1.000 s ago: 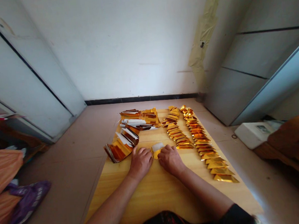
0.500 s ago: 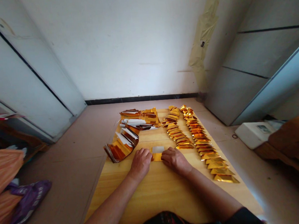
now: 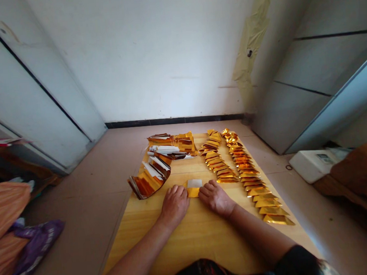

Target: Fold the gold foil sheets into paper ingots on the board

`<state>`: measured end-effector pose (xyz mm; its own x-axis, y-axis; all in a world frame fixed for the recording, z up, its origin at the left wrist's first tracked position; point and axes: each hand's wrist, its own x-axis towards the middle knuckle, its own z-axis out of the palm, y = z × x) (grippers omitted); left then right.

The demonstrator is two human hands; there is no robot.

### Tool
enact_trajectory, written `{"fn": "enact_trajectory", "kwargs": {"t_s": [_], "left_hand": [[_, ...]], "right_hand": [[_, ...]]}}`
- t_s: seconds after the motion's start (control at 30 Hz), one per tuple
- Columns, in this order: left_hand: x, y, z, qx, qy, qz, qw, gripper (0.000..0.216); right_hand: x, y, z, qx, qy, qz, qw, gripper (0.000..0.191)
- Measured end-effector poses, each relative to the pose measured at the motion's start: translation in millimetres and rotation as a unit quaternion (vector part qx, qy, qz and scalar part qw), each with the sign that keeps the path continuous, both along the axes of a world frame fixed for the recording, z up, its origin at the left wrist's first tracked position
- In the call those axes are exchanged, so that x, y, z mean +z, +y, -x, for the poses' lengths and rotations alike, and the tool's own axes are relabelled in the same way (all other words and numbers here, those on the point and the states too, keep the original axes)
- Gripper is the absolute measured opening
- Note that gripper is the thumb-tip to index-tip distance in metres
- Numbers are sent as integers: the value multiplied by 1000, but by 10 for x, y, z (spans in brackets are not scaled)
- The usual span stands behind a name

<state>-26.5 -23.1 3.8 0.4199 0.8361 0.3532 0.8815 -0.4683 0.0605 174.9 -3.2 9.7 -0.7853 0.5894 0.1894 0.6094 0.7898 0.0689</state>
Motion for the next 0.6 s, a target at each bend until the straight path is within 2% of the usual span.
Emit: {"fn": "enact_trajectory", "kwargs": {"t_s": [0.23,0.6], "left_hand": [[5,7,-8,-9,-15,14,1000,12],[42,-92,-128,30,38,-36,998,15]], "right_hand": [[-3,-18,51,6,17,-6,1000,27],[-39,17,8,-34,32,43,998,20]]}}
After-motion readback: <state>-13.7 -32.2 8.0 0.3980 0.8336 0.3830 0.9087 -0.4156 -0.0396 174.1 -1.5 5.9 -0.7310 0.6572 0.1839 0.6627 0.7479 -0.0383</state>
